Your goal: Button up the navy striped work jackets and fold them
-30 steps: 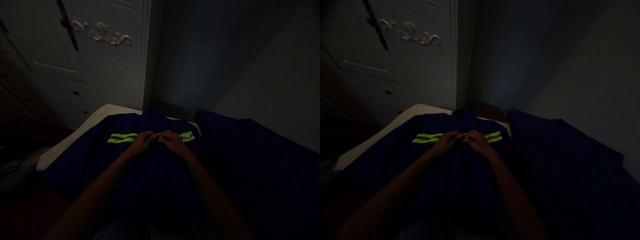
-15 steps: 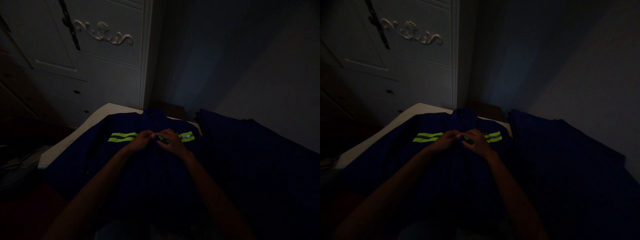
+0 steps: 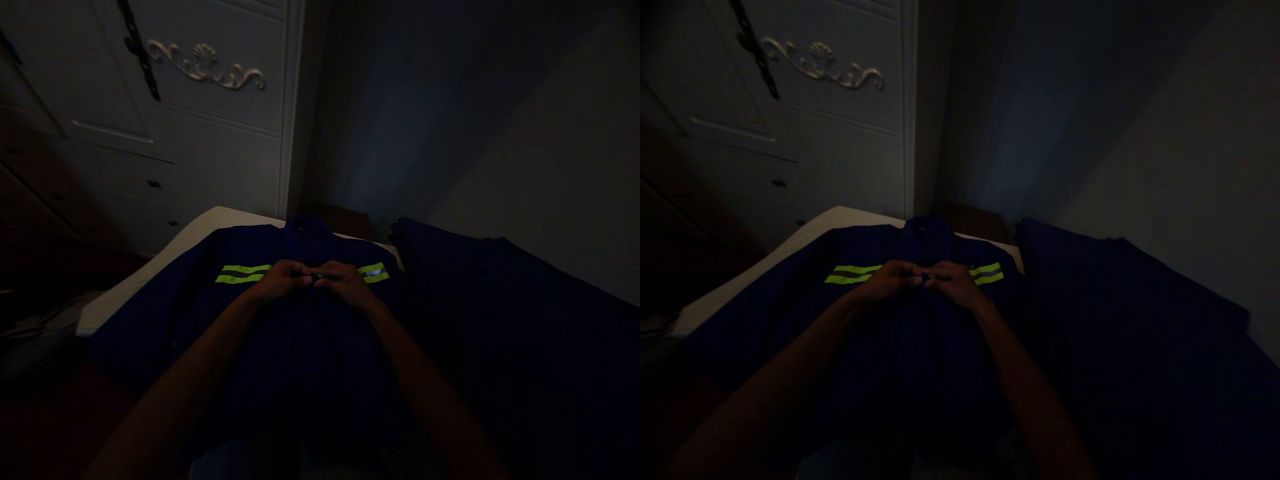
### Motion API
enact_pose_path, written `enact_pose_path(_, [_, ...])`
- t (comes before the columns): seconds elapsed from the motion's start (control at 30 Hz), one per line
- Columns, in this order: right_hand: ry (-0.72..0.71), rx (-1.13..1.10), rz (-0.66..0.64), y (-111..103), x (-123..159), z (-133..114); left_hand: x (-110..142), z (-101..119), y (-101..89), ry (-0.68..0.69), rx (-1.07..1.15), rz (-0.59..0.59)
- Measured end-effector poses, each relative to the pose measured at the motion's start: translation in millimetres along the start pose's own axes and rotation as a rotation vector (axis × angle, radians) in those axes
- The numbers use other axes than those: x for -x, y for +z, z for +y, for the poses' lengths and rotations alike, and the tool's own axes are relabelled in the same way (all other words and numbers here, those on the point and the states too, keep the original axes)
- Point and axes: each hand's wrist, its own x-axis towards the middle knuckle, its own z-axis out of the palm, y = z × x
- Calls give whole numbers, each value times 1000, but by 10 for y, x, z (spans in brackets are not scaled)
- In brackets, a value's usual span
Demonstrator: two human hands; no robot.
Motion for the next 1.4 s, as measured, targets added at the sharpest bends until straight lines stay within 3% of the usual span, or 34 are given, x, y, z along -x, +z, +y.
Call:
enact_pose_path(0.27, [163, -190, -36, -36, -4, -114, 13, 52, -12, -47, 3, -8])
enact_pose_path(0.5, [100, -117, 98, 66, -7, -77, -28, 47, -40, -67, -30, -29])
enact_pose_path(0.6, [-19, 26, 178, 92, -17, -83, -49, 2, -28, -51, -11, 16])
enact_pose_path(0.7, [-115, 305, 299, 86, -21, -132, -56, -36, -21, -65, 22, 36])
enact_pose_path(0.8, [-194, 447, 220, 67, -5, -170, -55, -52, -25, -58, 22, 34])
enact_pose_path(0.93, [-298, 395, 110, 59, 23, -162, -54, -50, -33, -39, 0, 43])
enact_pose_path(1.07, [-301, 466, 120, 83, 25, -144, -52, -28, -41, -33, -15, 17])
enact_pose_path(1.23, [-278, 717, 142, 163, 23, -141, -52, -3, -52, -46, -70, -8])
enact_pose_path(1.4, [-223, 844, 204, 250, 15, -128, -57, -35, -25, 48, -104, 27])
